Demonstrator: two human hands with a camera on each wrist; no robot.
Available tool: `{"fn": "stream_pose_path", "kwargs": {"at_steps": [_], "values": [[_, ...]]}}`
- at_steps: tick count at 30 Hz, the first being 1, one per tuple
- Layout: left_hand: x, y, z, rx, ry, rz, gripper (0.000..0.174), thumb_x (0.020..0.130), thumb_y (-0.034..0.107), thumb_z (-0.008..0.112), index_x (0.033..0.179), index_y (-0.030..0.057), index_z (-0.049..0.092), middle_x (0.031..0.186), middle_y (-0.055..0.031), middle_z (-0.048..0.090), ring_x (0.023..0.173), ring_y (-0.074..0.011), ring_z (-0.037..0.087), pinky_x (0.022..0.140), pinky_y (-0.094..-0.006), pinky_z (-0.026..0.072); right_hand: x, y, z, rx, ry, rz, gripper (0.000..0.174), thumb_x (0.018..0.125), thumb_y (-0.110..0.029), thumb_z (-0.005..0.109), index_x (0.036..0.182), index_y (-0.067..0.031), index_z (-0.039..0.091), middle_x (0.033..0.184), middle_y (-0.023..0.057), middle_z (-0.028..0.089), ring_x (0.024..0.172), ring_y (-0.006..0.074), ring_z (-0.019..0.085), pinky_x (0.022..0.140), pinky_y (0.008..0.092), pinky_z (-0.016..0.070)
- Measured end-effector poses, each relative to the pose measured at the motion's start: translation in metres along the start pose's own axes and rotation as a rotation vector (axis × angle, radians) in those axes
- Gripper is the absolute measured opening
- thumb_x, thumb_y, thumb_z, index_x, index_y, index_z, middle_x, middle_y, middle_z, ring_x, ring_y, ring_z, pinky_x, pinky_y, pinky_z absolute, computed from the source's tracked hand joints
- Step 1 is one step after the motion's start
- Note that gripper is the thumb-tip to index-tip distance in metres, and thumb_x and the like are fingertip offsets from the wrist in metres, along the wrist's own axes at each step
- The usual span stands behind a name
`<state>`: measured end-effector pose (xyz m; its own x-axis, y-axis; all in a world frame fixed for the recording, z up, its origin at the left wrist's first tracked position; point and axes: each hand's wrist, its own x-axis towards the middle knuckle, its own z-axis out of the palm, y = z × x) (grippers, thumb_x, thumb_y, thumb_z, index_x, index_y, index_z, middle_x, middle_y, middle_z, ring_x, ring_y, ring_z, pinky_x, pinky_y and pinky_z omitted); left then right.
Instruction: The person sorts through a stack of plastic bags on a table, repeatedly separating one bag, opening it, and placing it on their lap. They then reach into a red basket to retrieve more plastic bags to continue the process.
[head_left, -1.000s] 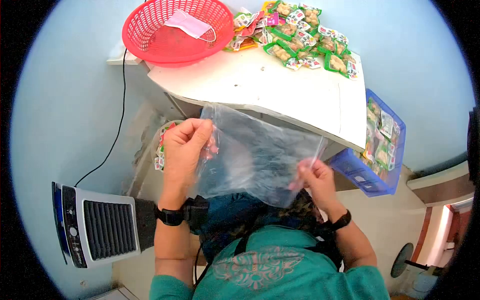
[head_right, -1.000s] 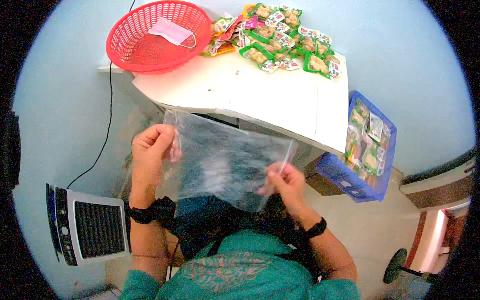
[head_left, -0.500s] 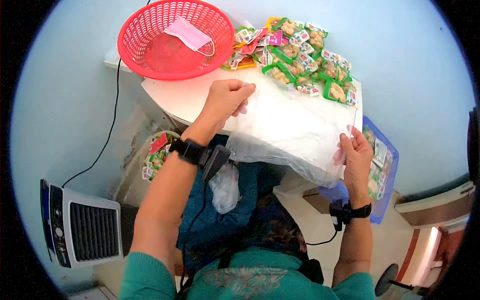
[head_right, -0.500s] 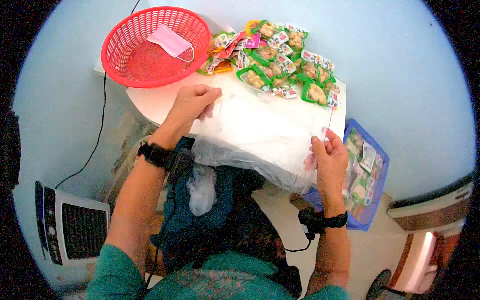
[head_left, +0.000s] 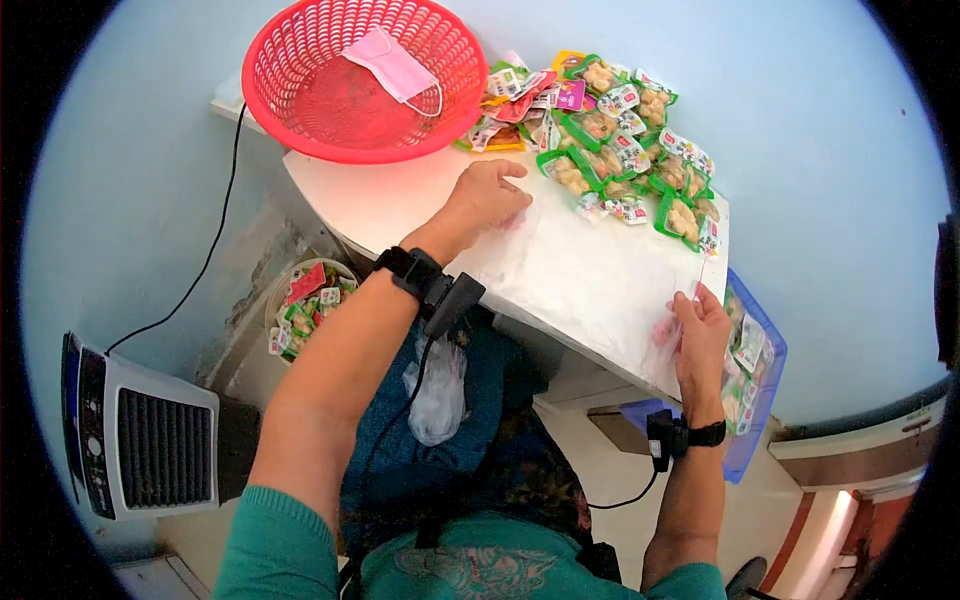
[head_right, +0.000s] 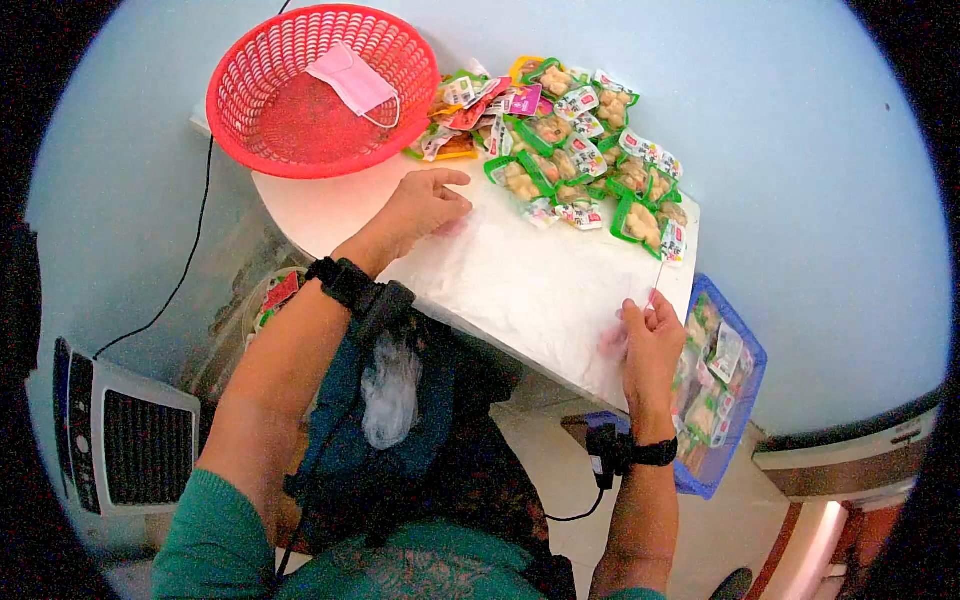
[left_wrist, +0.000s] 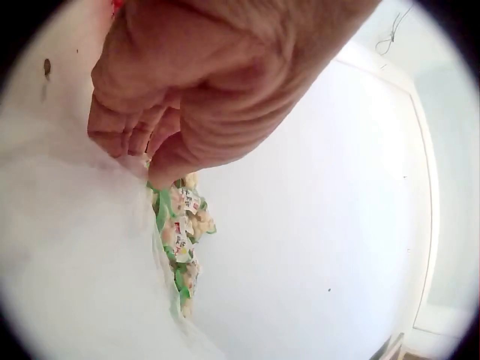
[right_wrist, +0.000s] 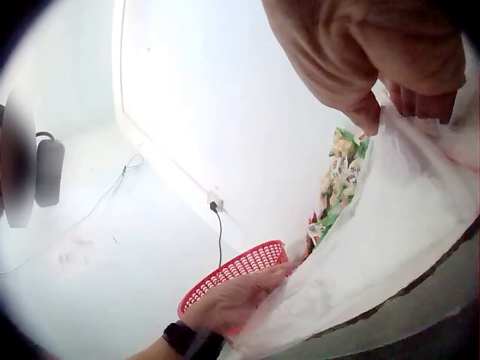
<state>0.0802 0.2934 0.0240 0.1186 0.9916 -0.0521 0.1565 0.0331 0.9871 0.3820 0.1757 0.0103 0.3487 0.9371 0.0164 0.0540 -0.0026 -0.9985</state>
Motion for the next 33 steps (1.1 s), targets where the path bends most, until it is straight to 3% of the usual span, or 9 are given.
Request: {"fn": "stream_pose_path", "kwargs": {"at_steps": [1, 7, 13, 16, 19, 22, 25, 28, 33], "values": [[0.001, -0.004, -0.001, -0.019, -0.023, 0.009, 0.045, 0.082, 0.005, 0.069, 0.125, -0.0037, 0.056, 0.085, -0.0072, 0.066, 0.065, -0.0108, 0.06, 0.056, -0.023, 0.0497, 0.0, 0.001, 0.0, 0.002, -0.021, -0.003, 0.056, 0.091, -0.007, 0.059, 0.138, 0.0136, 0.035, 0.08, 0.0078, 0.062, 0.056, 0.0113, 0.057, 0.046, 0.0266, 0.0473], [0.007, -0.02, -0.001, 0.012, -0.038, 0.123, 0.038, 0.08, 0.0, 0.065, 0.118, -0.0044, 0.061, 0.08, -0.0042, 0.065, 0.063, -0.0097, 0.059, 0.055, -0.022, 0.0487, -0.012, -0.005, -0.001, -0.223, 0.01, -0.024, 0.066, 0.089, -0.006, 0.06, 0.143, 0.013, 0.027, 0.09, 0.0104, 0.062, 0.06, 0.0111, 0.058, 0.048, 0.0255, 0.0477], [0.005, -0.016, 0.007, 0.295, 0.074, 0.284, 0.028, 0.077, 0.004, 0.068, 0.104, -0.0021, 0.068, 0.08, -0.0061, 0.068, 0.069, -0.0104, 0.062, 0.063, -0.0246, 0.0523, -0.022, 0.0, -0.002, -0.373, 0.128, -0.207, 0.067, 0.083, -0.004, 0.065, 0.143, 0.0052, 0.035, 0.117, 0.0183, 0.056, 0.059, 0.016, 0.062, 0.049, 0.0282, 0.0488], [0.009, -0.025, 0.01, 0.399, 0.134, 0.399, 0.028, 0.075, 0.008, 0.072, 0.101, -0.0003, 0.07, 0.083, -0.0085, 0.069, 0.072, -0.0129, 0.065, 0.068, -0.0271, 0.0536, -0.036, -0.021, 0.001, -0.691, 0.136, -0.215, 0.064, 0.08, -0.003, 0.067, 0.138, 0.0051, 0.041, 0.123, 0.022, 0.054, 0.08, 0.0279, 0.067, 0.07, 0.0361, 0.0545], [0.008, -0.029, 0.012, 0.471, 0.201, 0.429, 0.03, 0.074, 0.011, 0.074, 0.102, 0.0007, 0.07, 0.084, -0.0107, 0.07, 0.074, -0.0176, 0.067, 0.07, -0.0297, 0.054, -0.04, -0.014, -0.001, -1.264, 0.294, -0.768, 0.056, 0.078, -0.003, 0.069, 0.13, 0.0055, 0.049, 0.128, 0.0268, 0.051, 0.109, 0.0396, 0.058, 0.096, 0.0441, 0.0464], [0.002, -0.033, 0.013, 0.538, 0.333, 0.474, 0.031, 0.076, 0.018, 0.075, 0.101, 0.0007, 0.069, 0.084, -0.0123, 0.07, 0.074, -0.0239, 0.068, 0.07, -0.0348, 0.0541, -0.05, -0.024, 0.01, -1.043, 0.113, -0.741, 0.047, 0.079, -0.004, 0.068, 0.123, 0.0055, 0.055, 0.134, 0.0283, 0.048, 0.128, 0.0435, 0.042, 0.108, 0.0478, 0.0346], [-0.008, -0.028, 0.014, 0.726, 0.483, 0.375, 0.033, 0.076, 0.029, 0.075, 0.092, 0.0008, 0.071, 0.087, -0.0145, 0.07, 0.075, -0.0295, 0.067, 0.071, -0.0393, 0.0534, -0.054, -0.021, 0.024, -1.04, -0.029, -0.824, 0.041, 0.081, -0.005, 0.067, 0.12, 0.0058, 0.057, 0.137, 0.0264, 0.046, 0.128, 0.0425, 0.044, 0.106, 0.0481, 0.0375], [-0.016, -0.007, 0.013, 0.755, 0.314, 0.055, 0.036, 0.074, 0.038, 0.075, 0.077, 0.0025, 0.071, 0.087, -0.0171, 0.069, 0.077, -0.033, 0.067, 0.071, -0.0421, 0.0528, -0.055, -0.015, 0.038, -1.05, -0.121, -0.772, 0.043, 0.085, -0.011, 0.065, 0.124, 0.0044, 0.054, 0.141, 0.0244, 0.044, 0.131, 0.0425, 0.04, 0.108, 0.0492, 0.0339], [-0.013, -0.024, 0.018, 0.83, 0.376, 0.125, 0.033, 0.072, 0.037, 0.075, 0.067, 0.0055, 0.07, 0.083, -0.0167, 0.068, 0.081, -0.0326, 0.066, 0.07, -0.0434, 0.0532, -0.05, 0.0, 0.043, -1.175, -0.236, -0.678, 0.05, 0.091, -0.022, 0.06, 0.134, 0.0003, 0.047, 0.146, 0.0244, 0.038, 0.136, 0.0434, 0.033, 0.111, 0.0544, 0.0274]]}}
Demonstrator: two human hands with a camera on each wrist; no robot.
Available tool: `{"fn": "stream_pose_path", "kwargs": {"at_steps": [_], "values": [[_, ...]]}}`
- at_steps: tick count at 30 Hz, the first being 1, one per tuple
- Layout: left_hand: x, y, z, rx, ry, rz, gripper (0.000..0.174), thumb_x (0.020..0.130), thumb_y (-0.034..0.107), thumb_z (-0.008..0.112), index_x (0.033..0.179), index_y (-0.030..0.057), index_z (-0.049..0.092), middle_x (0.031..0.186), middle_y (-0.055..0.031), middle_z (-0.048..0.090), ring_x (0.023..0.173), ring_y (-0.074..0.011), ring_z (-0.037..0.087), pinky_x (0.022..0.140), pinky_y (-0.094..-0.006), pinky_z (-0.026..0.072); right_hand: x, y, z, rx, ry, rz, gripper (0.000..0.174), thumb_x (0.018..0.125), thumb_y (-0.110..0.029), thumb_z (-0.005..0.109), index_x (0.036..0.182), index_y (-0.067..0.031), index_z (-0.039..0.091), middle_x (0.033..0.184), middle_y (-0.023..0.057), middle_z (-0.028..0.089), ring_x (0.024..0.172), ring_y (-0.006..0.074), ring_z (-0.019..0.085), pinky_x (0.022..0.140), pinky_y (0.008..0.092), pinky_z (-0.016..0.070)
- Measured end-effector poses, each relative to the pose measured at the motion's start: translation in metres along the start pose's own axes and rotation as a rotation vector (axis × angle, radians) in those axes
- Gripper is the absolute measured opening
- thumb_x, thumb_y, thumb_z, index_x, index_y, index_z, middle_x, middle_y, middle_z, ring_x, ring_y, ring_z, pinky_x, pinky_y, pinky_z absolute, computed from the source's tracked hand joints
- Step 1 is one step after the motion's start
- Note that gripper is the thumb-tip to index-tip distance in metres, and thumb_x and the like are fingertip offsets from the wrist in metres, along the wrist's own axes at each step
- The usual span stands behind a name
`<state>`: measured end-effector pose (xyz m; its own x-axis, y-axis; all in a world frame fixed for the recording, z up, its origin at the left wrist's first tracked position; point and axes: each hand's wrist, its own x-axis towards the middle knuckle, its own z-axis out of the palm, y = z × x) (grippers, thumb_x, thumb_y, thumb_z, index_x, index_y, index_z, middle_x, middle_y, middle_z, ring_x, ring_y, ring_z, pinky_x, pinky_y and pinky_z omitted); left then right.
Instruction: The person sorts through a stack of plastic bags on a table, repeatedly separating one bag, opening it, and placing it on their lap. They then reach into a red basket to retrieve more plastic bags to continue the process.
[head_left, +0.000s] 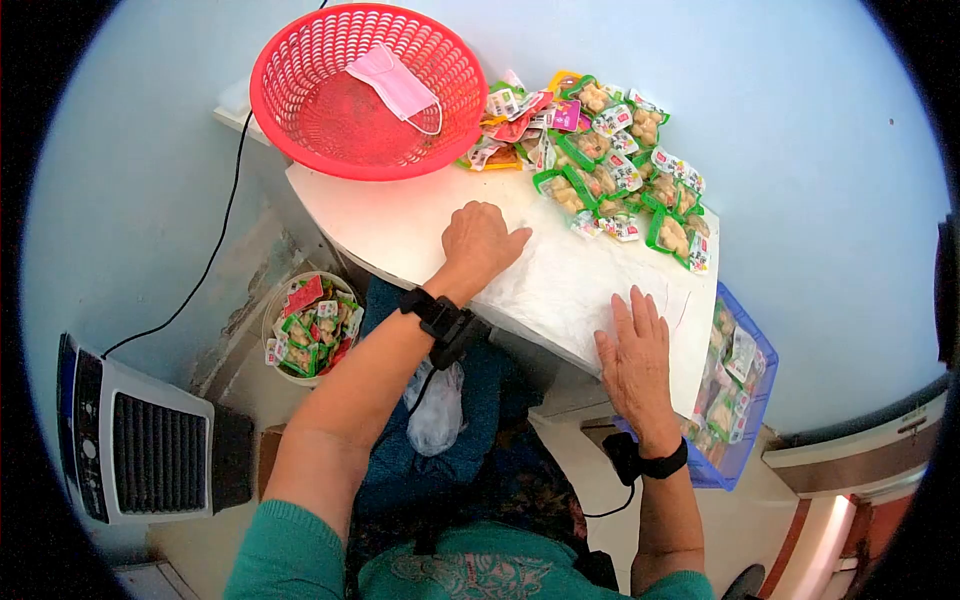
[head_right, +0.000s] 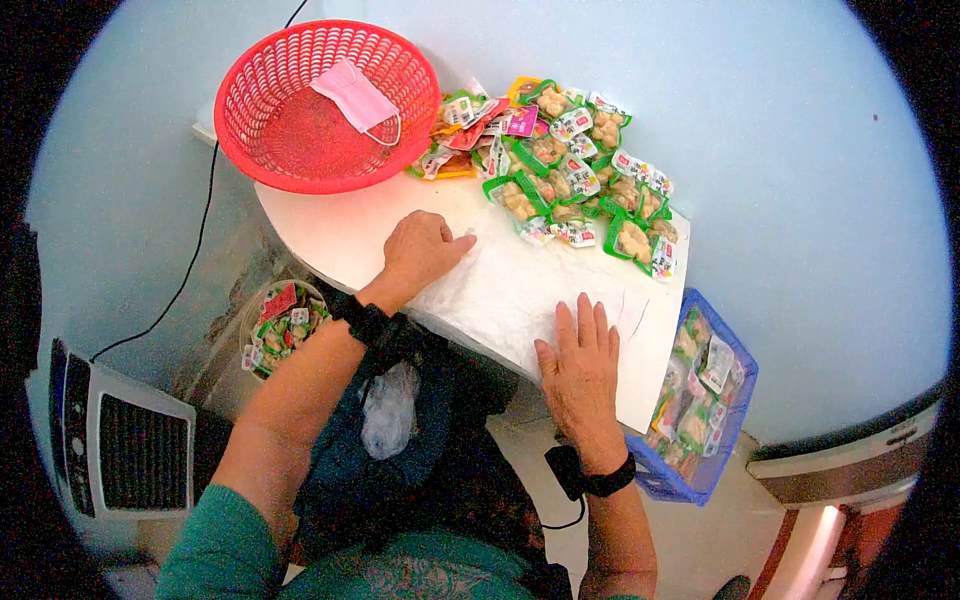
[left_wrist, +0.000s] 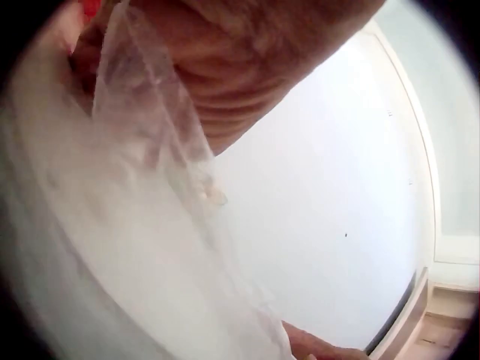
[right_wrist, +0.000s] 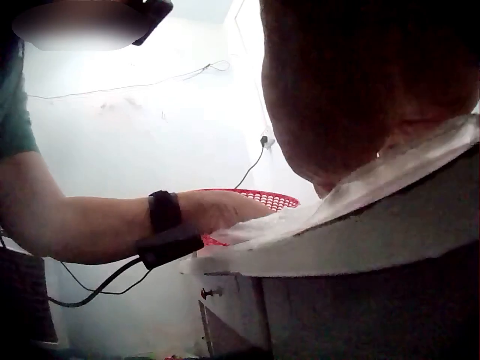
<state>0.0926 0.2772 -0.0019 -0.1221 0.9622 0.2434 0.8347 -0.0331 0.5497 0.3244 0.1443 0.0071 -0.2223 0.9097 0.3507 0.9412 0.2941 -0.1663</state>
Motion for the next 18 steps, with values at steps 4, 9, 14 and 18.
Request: {"fn": "stream_pose_path", "kwargs": {"at_steps": [4, 9, 14, 18], "values": [[0.001, -0.003, 0.004, -0.014, -0.017, -0.006, 0.024, 0.071, 0.031, 0.075, 0.068, 0.0071, 0.071, 0.084, -0.0144, 0.068, 0.082, -0.0321, 0.066, 0.07, -0.0442, 0.0534, -0.003, -0.003, -0.001, 0.013, -0.07, 0.028, 0.051, 0.093, -0.025, 0.057, 0.136, -0.0017, 0.046, 0.147, 0.0244, 0.037, 0.137, 0.0435, 0.032, 0.111, 0.0564, 0.0252], [-0.004, -0.004, -0.001, -0.076, -0.032, 0.016, 0.017, 0.071, 0.024, 0.073, 0.072, 0.0068, 0.071, 0.083, -0.0137, 0.068, 0.082, -0.0318, 0.066, 0.07, -0.0435, 0.0531, -0.003, -0.003, 0.0, 0.005, -0.103, 0.007, 0.05, 0.094, -0.027, 0.055, 0.137, -0.0025, 0.046, 0.148, 0.0235, 0.036, 0.137, 0.0432, 0.032, 0.111, 0.0562, 0.0251], [-0.004, -0.01, -0.007, -0.139, -0.009, 0.046, 0.016, 0.073, 0.021, 0.071, 0.073, 0.0052, 0.069, 0.077, -0.0144, 0.068, 0.077, -0.033, 0.066, 0.07, -0.0433, 0.0527, -0.001, -0.005, 0.005, -0.008, -0.116, -0.018, 0.051, 0.095, -0.029, 0.054, 0.138, -0.003, 0.045, 0.147, 0.0234, 0.037, 0.137, 0.0429, 0.032, 0.111, 0.0564, 0.026], [0.005, -0.027, -0.011, -0.115, 0.121, 0.087, 0.016, 0.073, 0.02, 0.07, 0.073, 0.0038, 0.067, 0.075, -0.0155, 0.067, 0.076, -0.0341, 0.065, 0.07, -0.043, 0.052, 0.01, -0.012, 0.007, 0.011, -0.117, -0.079, 0.052, 0.095, -0.03, 0.054, 0.138, -0.0032, 0.046, 0.146, 0.0242, 0.038, 0.136, 0.0428, 0.034, 0.109, 0.0562, 0.0276]]}}
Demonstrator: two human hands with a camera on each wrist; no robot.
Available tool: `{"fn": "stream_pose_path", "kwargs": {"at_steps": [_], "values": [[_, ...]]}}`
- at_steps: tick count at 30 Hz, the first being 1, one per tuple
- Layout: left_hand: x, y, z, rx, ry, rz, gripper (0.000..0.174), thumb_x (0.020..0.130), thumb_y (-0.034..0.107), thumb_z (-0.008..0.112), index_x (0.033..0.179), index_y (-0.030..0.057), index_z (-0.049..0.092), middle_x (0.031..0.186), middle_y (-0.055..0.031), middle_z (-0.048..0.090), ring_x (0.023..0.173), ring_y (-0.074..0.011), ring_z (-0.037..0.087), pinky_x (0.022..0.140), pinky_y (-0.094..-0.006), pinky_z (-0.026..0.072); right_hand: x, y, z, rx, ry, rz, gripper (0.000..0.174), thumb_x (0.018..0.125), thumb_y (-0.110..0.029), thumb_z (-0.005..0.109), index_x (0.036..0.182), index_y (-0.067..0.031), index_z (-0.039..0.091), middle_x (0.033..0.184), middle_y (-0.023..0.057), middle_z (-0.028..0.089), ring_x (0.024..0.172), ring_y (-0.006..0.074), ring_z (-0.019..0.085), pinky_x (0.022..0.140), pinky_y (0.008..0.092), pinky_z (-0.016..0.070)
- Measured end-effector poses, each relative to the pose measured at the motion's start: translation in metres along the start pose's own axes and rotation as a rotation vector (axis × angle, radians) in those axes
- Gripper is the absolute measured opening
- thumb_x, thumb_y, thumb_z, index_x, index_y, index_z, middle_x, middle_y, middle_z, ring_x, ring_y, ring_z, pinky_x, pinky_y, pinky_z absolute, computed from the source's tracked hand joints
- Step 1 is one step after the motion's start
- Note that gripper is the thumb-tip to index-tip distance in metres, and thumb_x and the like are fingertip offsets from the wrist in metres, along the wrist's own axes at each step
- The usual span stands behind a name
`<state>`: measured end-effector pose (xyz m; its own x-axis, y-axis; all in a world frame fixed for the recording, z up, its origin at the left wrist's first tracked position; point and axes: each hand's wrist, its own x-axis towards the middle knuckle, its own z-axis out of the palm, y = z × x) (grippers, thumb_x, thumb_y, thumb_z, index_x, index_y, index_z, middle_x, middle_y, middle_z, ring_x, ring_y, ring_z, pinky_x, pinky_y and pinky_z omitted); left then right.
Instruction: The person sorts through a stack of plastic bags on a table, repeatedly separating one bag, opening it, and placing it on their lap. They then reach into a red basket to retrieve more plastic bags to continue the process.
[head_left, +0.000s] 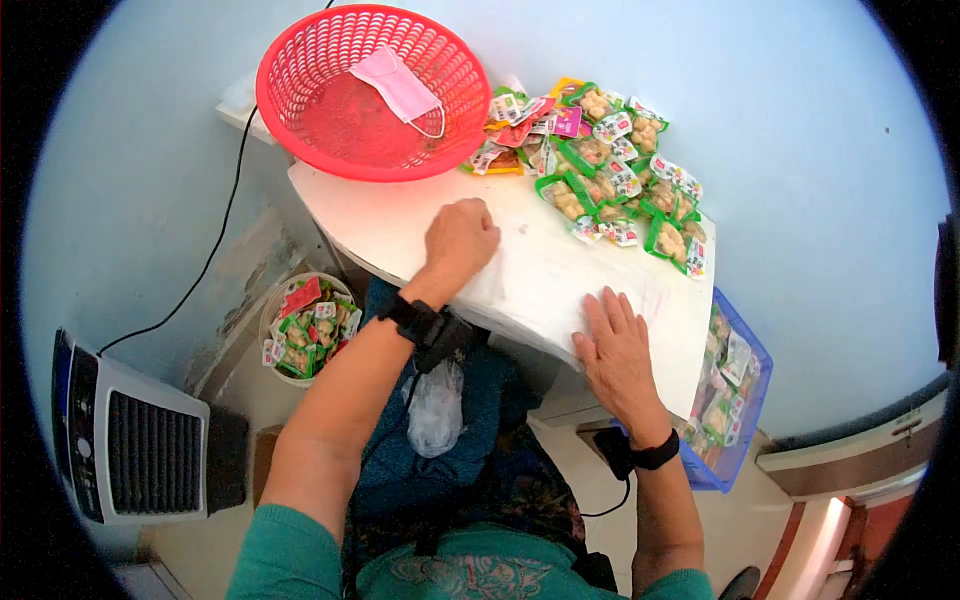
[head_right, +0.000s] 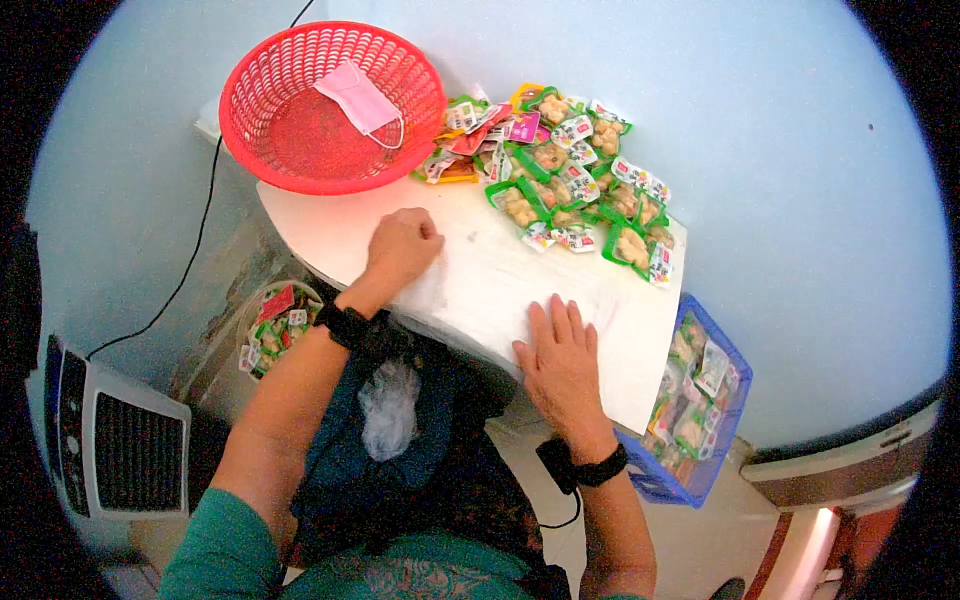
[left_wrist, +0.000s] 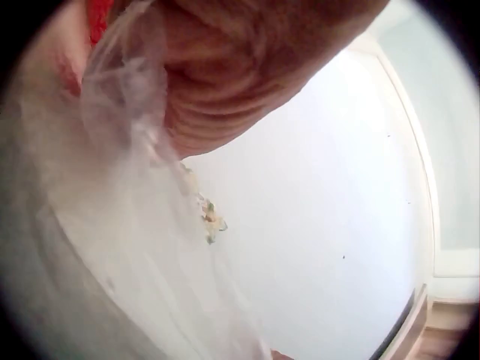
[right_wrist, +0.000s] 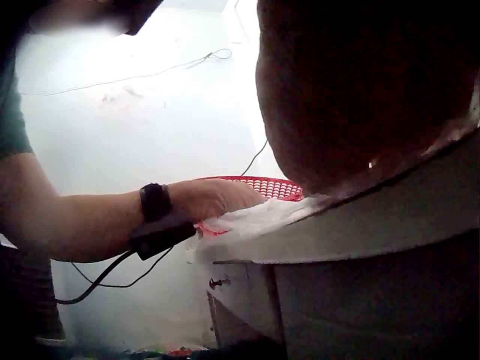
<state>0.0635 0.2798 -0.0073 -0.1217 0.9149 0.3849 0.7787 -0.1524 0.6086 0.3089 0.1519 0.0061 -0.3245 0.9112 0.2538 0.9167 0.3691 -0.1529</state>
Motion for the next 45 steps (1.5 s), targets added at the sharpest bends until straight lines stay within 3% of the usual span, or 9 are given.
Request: {"fn": "stream_pose_path", "kwargs": {"at_steps": [4, 8, 11, 14, 21, 25, 31, 37, 45], "values": [[0.011, -0.021, -0.017, 0.034, 0.077, -0.024, 0.015, 0.073, 0.017, 0.069, 0.071, 0.0029, 0.065, 0.074, -0.0156, 0.066, 0.075, -0.0341, 0.065, 0.07, -0.043, 0.0517, 0.016, -0.013, 0.007, 0.022, 0.021, -0.059, 0.052, 0.094, -0.031, 0.054, 0.137, -0.0024, 0.045, 0.144, 0.0244, 0.039, 0.134, 0.0434, 0.035, 0.107, 0.0558, 0.0295], [0.007, -0.019, -0.033, 0.112, 0.106, -0.03, 0.022, 0.077, 0.017, 0.071, 0.093, 0.0021, 0.066, 0.086, -0.0164, 0.067, 0.081, -0.0358, 0.064, 0.075, -0.0441, 0.0511, 0.023, -0.02, 0.016, -0.025, 0.028, -0.084, 0.053, 0.094, -0.031, 0.054, 0.137, -0.0016, 0.044, 0.144, 0.024, 0.039, 0.133, 0.0438, 0.034, 0.106, 0.0564, 0.0304], [-0.008, 0.013, -0.039, 0.099, 0.286, 0.305, 0.029, 0.081, 0.017, 0.069, 0.105, 0.0023, 0.064, 0.1, -0.0191, 0.065, 0.095, -0.036, 0.062, 0.081, -0.0428, 0.0501, 0.02, -0.023, 0.015, -0.043, 0.042, -0.084, 0.053, 0.094, -0.031, 0.054, 0.136, -0.0011, 0.045, 0.143, 0.0238, 0.039, 0.133, 0.0436, 0.034, 0.105, 0.0569, 0.0305], [-0.015, 0.032, -0.027, 0.012, 0.152, 0.504, 0.028, 0.085, 0.017, 0.066, 0.108, 0.0031, 0.064, 0.111, -0.0212, 0.062, 0.107, -0.0372, 0.057, 0.089, -0.0432, 0.0474, 0.018, -0.022, 0.015, -0.031, 0.04, -0.071, 0.053, 0.093, -0.031, 0.055, 0.135, -0.0003, 0.045, 0.143, 0.0236, 0.039, 0.133, 0.0436, 0.034, 0.106, 0.0569, 0.0302], [-0.035, 0.014, 0.016, 0.179, -0.091, 0.378, 0.042, 0.094, 0.03, 0.056, 0.132, 0.0122, 0.054, 0.143, -0.0248, 0.041, 0.134, -0.0418, 0.037, 0.108, -0.0567, 0.0289, 0.009, -0.026, 0.006, -0.069, 0.132, -0.065, 0.048, 0.092, -0.025, 0.059, 0.131, 0.0001, 0.05, 0.139, 0.0231, 0.045, 0.128, 0.0413, 0.043, 0.105, 0.0538, 0.0351], [-0.031, 0.008, 0.017, 0.105, -0.086, 0.378, 0.039, 0.094, 0.028, 0.056, 0.128, 0.0086, 0.055, 0.135, -0.0224, 0.046, 0.13, -0.0418, 0.039, 0.108, -0.0572, 0.0294, 0.006, 0.0, -0.006, 0.202, 0.46, 0.087, 0.037, 0.092, -0.013, 0.059, 0.125, 0.0029, 0.055, 0.117, 0.0202, 0.063, 0.106, 0.0337, 0.062, 0.093, 0.0395, 0.0488], [-0.031, 0.031, -0.002, 0.074, -0.134, 0.404, 0.04, 0.092, 0.021, 0.058, 0.129, 0.0069, 0.054, 0.139, -0.0223, 0.046, 0.131, -0.0409, 0.041, 0.11, -0.0525, 0.0306, 0.01, 0.052, -0.021, 0.992, 0.293, 0.593, 0.04, 0.092, -0.012, 0.057, 0.127, 0.0061, 0.052, 0.098, 0.0146, 0.068, 0.073, 0.0142, 0.065, 0.057, 0.026, 0.0508], [-0.035, 0.039, -0.005, 0.097, -0.084, 0.429, 0.04, 0.093, 0.02, 0.058, 0.13, 0.0064, 0.054, 0.138, -0.0207, 0.048, 0.13, -0.0404, 0.042, 0.108, -0.054, 0.0319, 0.021, 0.058, -0.023, 0.854, 0.206, 0.585, 0.05, 0.085, -0.015, 0.067, 0.126, 0.0084, 0.052, 0.085, 0.0131, 0.067, 0.054, 0.0149, 0.062, 0.046, 0.0264, 0.0474], [-0.034, 0.022, -0.013, 0.122, -0.054, 0.42, 0.038, 0.093, 0.017, 0.056, 0.127, 0.0014, 0.054, 0.133, -0.0247, 0.051, 0.124, -0.0421, 0.046, 0.104, -0.0475, 0.038, 0.045, 0.067, -0.014, 0.728, 0.165, 0.636, 0.06, 0.075, -0.014, 0.076, 0.123, 0.0125, 0.052, 0.078, 0.0146, 0.067, 0.051, 0.0176, 0.062, 0.044, 0.0295, 0.0492]]}}
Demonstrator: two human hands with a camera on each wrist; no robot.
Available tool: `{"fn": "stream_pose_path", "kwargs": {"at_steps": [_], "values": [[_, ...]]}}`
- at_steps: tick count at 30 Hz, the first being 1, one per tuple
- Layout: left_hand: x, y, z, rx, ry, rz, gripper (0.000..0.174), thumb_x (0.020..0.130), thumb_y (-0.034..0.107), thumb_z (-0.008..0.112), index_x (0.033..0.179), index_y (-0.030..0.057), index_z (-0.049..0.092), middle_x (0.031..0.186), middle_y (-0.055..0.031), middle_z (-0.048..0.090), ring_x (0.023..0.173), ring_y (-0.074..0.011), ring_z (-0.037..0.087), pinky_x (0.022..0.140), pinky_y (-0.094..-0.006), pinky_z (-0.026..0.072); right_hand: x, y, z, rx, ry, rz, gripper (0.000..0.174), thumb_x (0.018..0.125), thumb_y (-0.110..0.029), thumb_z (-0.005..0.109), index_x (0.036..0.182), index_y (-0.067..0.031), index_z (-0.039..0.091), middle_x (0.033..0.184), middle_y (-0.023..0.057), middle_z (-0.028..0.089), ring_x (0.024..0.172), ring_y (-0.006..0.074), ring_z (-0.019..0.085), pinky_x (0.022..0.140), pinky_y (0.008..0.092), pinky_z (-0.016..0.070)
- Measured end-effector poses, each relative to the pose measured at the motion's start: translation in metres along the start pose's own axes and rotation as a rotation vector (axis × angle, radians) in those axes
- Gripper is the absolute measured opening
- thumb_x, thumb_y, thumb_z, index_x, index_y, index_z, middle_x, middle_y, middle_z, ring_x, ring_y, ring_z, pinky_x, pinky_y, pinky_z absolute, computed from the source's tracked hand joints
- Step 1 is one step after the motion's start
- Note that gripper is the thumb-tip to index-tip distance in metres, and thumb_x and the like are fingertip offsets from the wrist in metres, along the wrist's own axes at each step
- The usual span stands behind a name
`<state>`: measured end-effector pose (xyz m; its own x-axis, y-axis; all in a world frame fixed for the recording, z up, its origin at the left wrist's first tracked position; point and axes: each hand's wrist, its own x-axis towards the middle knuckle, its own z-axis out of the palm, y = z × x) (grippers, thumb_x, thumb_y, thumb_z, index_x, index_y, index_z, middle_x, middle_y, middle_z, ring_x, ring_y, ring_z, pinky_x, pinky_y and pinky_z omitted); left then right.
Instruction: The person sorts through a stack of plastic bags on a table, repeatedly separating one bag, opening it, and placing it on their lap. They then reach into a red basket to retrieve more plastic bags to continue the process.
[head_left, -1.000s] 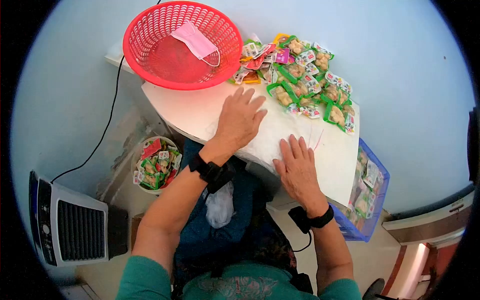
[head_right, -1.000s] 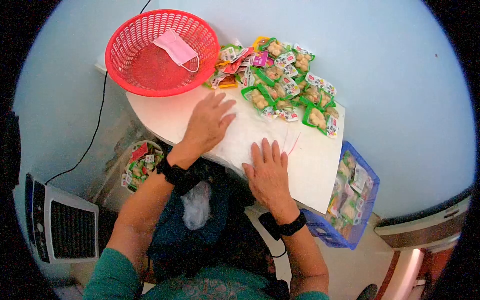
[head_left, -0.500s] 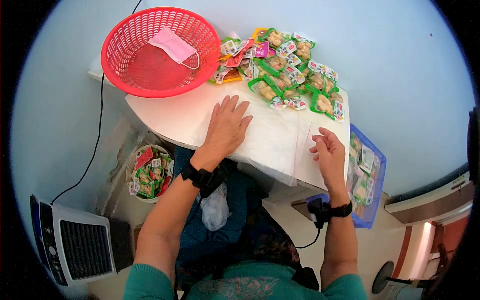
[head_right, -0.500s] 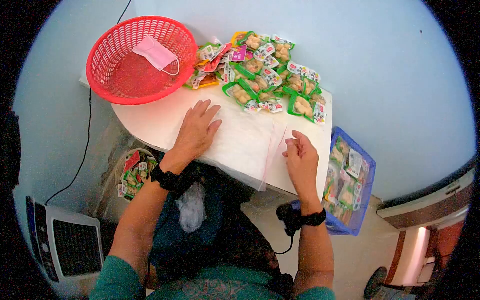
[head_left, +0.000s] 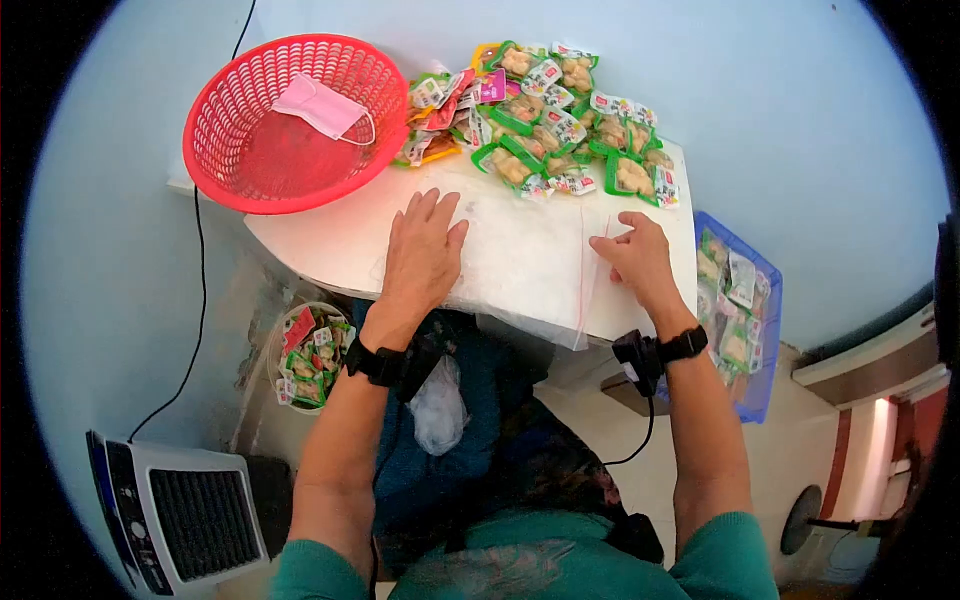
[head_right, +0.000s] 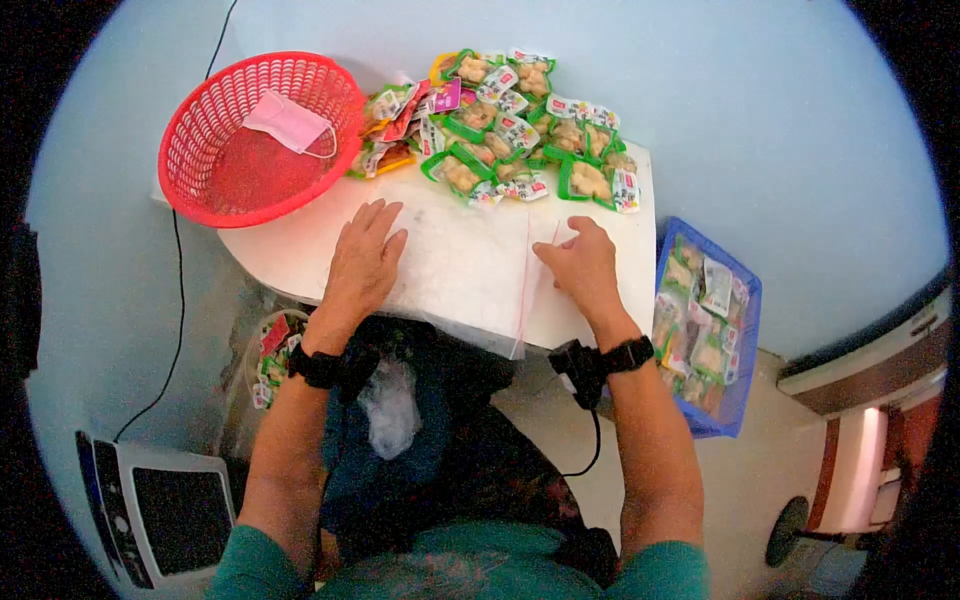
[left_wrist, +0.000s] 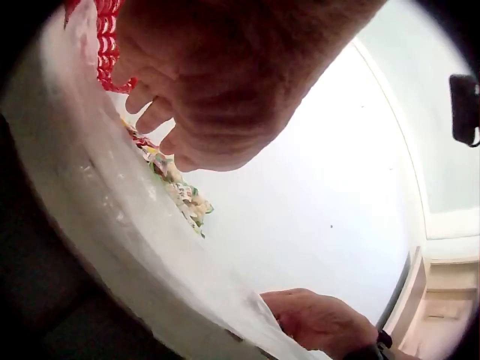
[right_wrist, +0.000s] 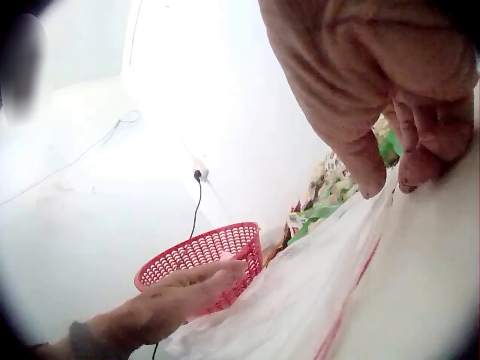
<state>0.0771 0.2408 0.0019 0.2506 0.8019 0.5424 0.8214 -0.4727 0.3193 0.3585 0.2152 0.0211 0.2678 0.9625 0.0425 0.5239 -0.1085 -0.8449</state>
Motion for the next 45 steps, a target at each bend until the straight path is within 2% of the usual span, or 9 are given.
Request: {"fn": "stream_pose_path", "kwargs": {"at_steps": [3, 12, 28, 31, 34, 37, 40, 43, 45], "values": [[-0.005, -0.007, 0.008, -0.043, -0.056, -0.015, 0.038, 0.095, 0.02, 0.052, 0.128, 0.0024, 0.053, 0.132, -0.0233, 0.051, 0.125, -0.0439, 0.045, 0.103, -0.0554, 0.0349, 0.007, 0.008, 0.005, 0.057, -0.009, 0.007, 0.06, 0.073, -0.011, 0.075, 0.123, 0.0124, 0.052, 0.077, 0.0138, 0.067, 0.051, 0.0181, 0.062, 0.045, 0.0293, 0.0488], [-0.008, -0.005, 0.007, -0.01, -0.018, -0.01, 0.036, 0.094, 0.016, 0.052, 0.126, -0.0006, 0.054, 0.131, -0.0278, 0.052, 0.121, -0.0429, 0.048, 0.105, -0.0452, 0.0377, 0.005, -0.01, 0.005, 0.036, 0.142, -0.186, 0.052, 0.072, -0.008, 0.07, 0.119, 0.0074, 0.057, 0.075, 0.0131, 0.067, 0.066, 0.0204, 0.066, 0.063, 0.0328, 0.0528], [-0.014, -0.009, 0.013, 0.128, -0.063, -0.071, 0.032, 0.09, 0.015, 0.055, 0.119, 0.0011, 0.056, 0.125, -0.022, 0.054, 0.122, -0.0415, 0.047, 0.102, -0.0557, 0.0357, 0.036, 0.005, 0.022, -0.126, 0.134, -0.22, 0.042, 0.072, -0.007, 0.063, 0.113, 0.0041, 0.062, 0.078, 0.0194, 0.068, 0.078, 0.0329, 0.068, 0.075, 0.0405, 0.0529], [-0.015, -0.004, 0.011, 0.103, -0.119, -0.123, 0.031, 0.09, 0.016, 0.055, 0.118, 0.0013, 0.055, 0.126, -0.021, 0.053, 0.122, -0.0412, 0.046, 0.102, -0.0577, 0.0346, 0.03, -0.002, 0.021, -0.26, 0.084, -0.172, 0.045, 0.075, -0.007, 0.064, 0.118, 0.0031, 0.059, 0.096, 0.0222, 0.068, 0.085, 0.0358, 0.067, 0.077, 0.0431, 0.0527], [-0.018, 0.003, 0.011, 0.127, -0.095, -0.134, 0.031, 0.09, 0.017, 0.055, 0.117, 0.0009, 0.055, 0.127, -0.0204, 0.052, 0.123, -0.0409, 0.044, 0.103, -0.0576, 0.0336, 0.011, -0.015, 0.023, -0.547, 0.169, -0.346, 0.052, 0.078, -0.009, 0.066, 0.126, 0.0024, 0.051, 0.121, 0.0255, 0.058, 0.102, 0.0375, 0.062, 0.084, 0.0454, 0.0512], [-0.021, 0.0, 0.02, 0.17, -0.004, -0.103, 0.029, 0.089, 0.016, 0.055, 0.114, 0.0018, 0.056, 0.126, -0.0212, 0.053, 0.119, -0.0419, 0.048, 0.1, -0.0595, 0.0361, -0.004, -0.033, 0.023, -0.621, 0.069, -0.594, 0.06, 0.082, -0.013, 0.067, 0.133, 0.0048, 0.042, 0.137, 0.0296, 0.043, 0.121, 0.0424, 0.049, 0.097, 0.047, 0.0452], [-0.022, 0.0, 0.021, 0.165, 0.003, -0.108, 0.029, 0.09, 0.017, 0.055, 0.115, 0.0016, 0.055, 0.128, -0.0213, 0.052, 0.121, -0.0423, 0.047, 0.101, -0.0592, 0.0356, -0.012, -0.029, 0.044, -0.537, -0.098, -0.841, 0.065, 0.088, -0.025, 0.064, 0.136, 0.0089, 0.037, 0.141, 0.0321, 0.039, 0.133, 0.0446, 0.037, 0.108, 0.0478, 0.0355], [-0.023, 0.002, 0.018, 0.151, -0.005, -0.116, 0.03, 0.09, 0.017, 0.055, 0.115, 0.0009, 0.055, 0.128, -0.0215, 0.052, 0.122, -0.0426, 0.046, 0.101, -0.0591, 0.035, -0.022, -0.015, 0.059, -0.585, -0.226, -0.647, 0.069, 0.093, -0.037, 0.057, 0.138, 0.0107, 0.035, 0.145, 0.0326, 0.033, 0.136, 0.0464, 0.031, 0.111, 0.0507, 0.029], [-0.024, 0.001, 0.019, 0.145, 0.026, -0.107, 0.031, 0.089, 0.017, 0.055, 0.116, 0.0, 0.054, 0.129, -0.0217, 0.052, 0.122, -0.0426, 0.046, 0.101, -0.059, 0.0348, -0.025, -0.01, 0.06, -0.685, -0.189, -0.659, 0.071, 0.095, -0.044, 0.051, 0.139, 0.0091, 0.035, 0.147, 0.0322, 0.031, 0.138, 0.0454, 0.029, 0.112, 0.0527, 0.0261]]}}
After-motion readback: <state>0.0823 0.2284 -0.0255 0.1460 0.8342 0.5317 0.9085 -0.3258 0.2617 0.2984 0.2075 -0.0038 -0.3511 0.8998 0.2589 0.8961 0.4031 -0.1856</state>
